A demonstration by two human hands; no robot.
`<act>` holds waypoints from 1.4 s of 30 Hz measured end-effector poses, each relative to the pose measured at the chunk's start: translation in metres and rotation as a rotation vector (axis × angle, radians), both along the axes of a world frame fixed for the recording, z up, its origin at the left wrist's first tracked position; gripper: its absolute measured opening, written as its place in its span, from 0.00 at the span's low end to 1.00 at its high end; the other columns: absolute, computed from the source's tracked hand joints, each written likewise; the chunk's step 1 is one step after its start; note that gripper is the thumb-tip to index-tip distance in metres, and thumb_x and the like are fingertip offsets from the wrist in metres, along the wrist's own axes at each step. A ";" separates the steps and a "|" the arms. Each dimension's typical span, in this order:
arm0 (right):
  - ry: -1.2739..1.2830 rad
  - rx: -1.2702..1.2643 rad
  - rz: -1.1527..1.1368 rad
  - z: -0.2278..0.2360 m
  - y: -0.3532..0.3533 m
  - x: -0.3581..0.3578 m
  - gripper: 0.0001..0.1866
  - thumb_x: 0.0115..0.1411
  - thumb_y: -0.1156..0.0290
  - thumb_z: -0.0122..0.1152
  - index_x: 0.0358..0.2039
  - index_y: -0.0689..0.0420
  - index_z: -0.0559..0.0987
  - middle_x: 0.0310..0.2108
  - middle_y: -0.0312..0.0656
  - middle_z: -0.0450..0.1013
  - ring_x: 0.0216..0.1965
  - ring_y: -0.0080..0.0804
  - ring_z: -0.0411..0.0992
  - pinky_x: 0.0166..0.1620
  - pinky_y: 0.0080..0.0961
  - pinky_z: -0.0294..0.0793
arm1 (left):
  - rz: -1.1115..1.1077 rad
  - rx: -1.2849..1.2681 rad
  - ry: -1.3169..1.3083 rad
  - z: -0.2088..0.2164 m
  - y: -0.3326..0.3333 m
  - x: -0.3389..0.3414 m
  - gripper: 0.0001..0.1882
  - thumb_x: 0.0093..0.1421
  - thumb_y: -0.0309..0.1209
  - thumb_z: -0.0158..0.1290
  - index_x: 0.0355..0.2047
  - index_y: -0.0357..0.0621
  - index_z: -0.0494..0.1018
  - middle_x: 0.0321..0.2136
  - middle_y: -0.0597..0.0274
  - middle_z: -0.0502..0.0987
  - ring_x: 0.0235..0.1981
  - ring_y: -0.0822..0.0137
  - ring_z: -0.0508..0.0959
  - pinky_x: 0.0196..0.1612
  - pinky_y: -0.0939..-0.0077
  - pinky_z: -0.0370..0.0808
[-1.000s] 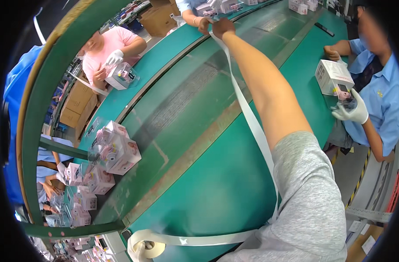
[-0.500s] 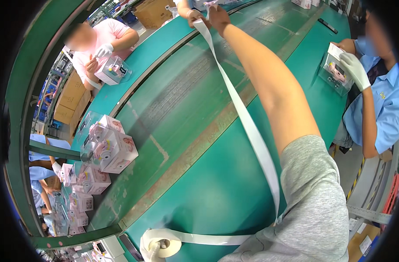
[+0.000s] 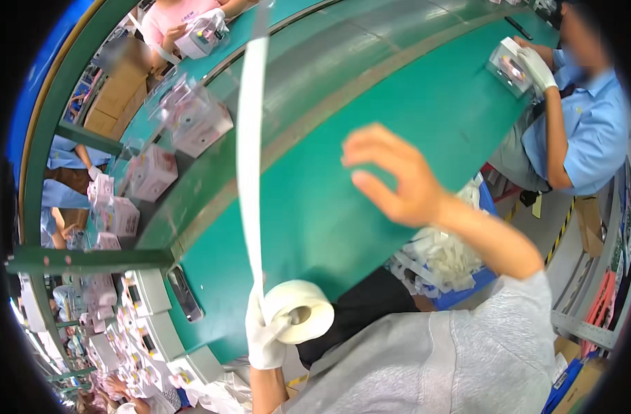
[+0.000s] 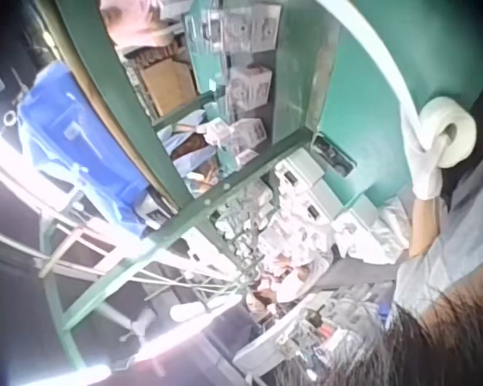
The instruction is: The person unrolls tape from a roll and peels adhesive stickers by hand. They repeatedly take packaged toy cameras from the conveyor belt, apply the adhesive stickers onto the boxes, and place the sealed boxes back on the conveyor belt.
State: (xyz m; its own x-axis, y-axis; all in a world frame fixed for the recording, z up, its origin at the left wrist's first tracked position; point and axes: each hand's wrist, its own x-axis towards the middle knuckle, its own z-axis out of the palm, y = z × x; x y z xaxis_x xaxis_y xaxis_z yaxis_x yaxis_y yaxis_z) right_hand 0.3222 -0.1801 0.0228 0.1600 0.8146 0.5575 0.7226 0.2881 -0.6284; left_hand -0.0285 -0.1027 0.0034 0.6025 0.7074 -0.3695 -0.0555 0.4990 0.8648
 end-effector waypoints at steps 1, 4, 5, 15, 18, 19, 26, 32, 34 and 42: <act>0.145 -0.039 -0.010 -0.019 -0.022 -0.028 0.17 0.63 0.67 0.61 0.50 0.62 0.78 0.53 0.50 0.72 0.55 0.45 0.72 0.58 0.39 0.70 | 0.010 -0.028 -0.027 -0.002 -0.013 -0.001 0.43 0.52 0.19 0.63 0.67 0.34 0.58 0.50 0.54 0.77 0.49 0.62 0.80 0.53 0.66 0.77; 0.683 -0.241 -0.014 -0.061 -0.054 -0.119 0.27 0.62 0.66 0.65 0.59 0.62 0.72 0.55 0.49 0.71 0.56 0.41 0.72 0.59 0.40 0.71 | -0.099 0.136 0.109 -0.030 -0.041 -0.008 0.42 0.52 0.24 0.66 0.65 0.35 0.58 0.49 0.52 0.78 0.48 0.62 0.81 0.50 0.70 0.79; 0.699 -0.287 0.036 -0.067 -0.057 -0.145 0.32 0.61 0.65 0.66 0.63 0.61 0.67 0.55 0.49 0.71 0.57 0.40 0.71 0.60 0.40 0.70 | -0.095 0.207 0.110 -0.034 -0.050 -0.009 0.39 0.52 0.25 0.67 0.62 0.37 0.61 0.49 0.54 0.77 0.48 0.63 0.80 0.49 0.70 0.79; 1.064 -0.497 0.329 -0.080 -0.133 -0.214 0.42 0.55 0.76 0.72 0.68 0.59 0.61 0.51 0.45 0.74 0.53 0.31 0.73 0.57 0.30 0.72 | -0.194 -0.072 -0.302 -0.018 -0.098 -0.044 0.55 0.56 0.40 0.62 0.74 0.33 0.41 0.59 0.51 0.70 0.56 0.59 0.76 0.62 0.63 0.70; 1.236 -0.437 0.280 -0.090 -0.150 -0.230 0.44 0.51 0.78 0.71 0.68 0.58 0.60 0.51 0.45 0.74 0.53 0.31 0.73 0.56 0.29 0.72 | -0.211 -0.079 -0.347 -0.043 -0.110 -0.058 0.58 0.60 0.49 0.57 0.74 0.31 0.33 0.58 0.47 0.72 0.58 0.55 0.75 0.65 0.61 0.65; 1.266 -0.419 0.249 -0.093 -0.155 -0.237 0.45 0.50 0.78 0.71 0.68 0.57 0.60 0.50 0.45 0.74 0.53 0.31 0.73 0.57 0.29 0.72 | -0.238 -0.149 -0.391 -0.046 -0.114 -0.064 0.59 0.61 0.50 0.57 0.74 0.32 0.32 0.57 0.45 0.74 0.58 0.54 0.76 0.65 0.61 0.64; 1.397 -0.328 0.243 -0.118 -0.186 -0.275 0.40 0.49 0.83 0.68 0.64 0.59 0.64 0.51 0.42 0.75 0.55 0.30 0.73 0.58 0.30 0.70 | -0.379 -0.121 -0.320 -0.057 -0.152 -0.097 0.63 0.62 0.55 0.57 0.73 0.35 0.24 0.48 0.43 0.80 0.50 0.55 0.81 0.60 0.62 0.69; 1.231 -0.334 0.385 -0.135 -0.207 -0.298 0.37 0.52 0.84 0.67 0.63 0.60 0.66 0.54 0.42 0.73 0.57 0.29 0.72 0.61 0.29 0.69 | -0.426 -0.010 -0.299 -0.062 -0.179 -0.133 0.63 0.60 0.49 0.59 0.73 0.36 0.24 0.45 0.50 0.79 0.46 0.62 0.79 0.56 0.69 0.69; 1.249 -0.341 0.448 -0.144 -0.213 -0.308 0.38 0.53 0.81 0.70 0.65 0.60 0.65 0.54 0.42 0.73 0.57 0.29 0.72 0.61 0.29 0.70 | -0.475 0.027 -0.264 -0.068 -0.186 -0.150 0.63 0.59 0.45 0.60 0.73 0.36 0.24 0.42 0.56 0.77 0.45 0.66 0.75 0.53 0.71 0.68; 1.160 -0.339 0.773 -0.142 -0.226 -0.349 0.43 0.56 0.70 0.71 0.68 0.64 0.60 0.62 0.47 0.67 0.68 0.35 0.61 0.71 0.36 0.56 | -0.350 -0.085 -0.191 -0.085 -0.212 -0.213 0.64 0.57 0.58 0.61 0.74 0.35 0.33 0.49 0.48 0.76 0.45 0.60 0.80 0.52 0.69 0.75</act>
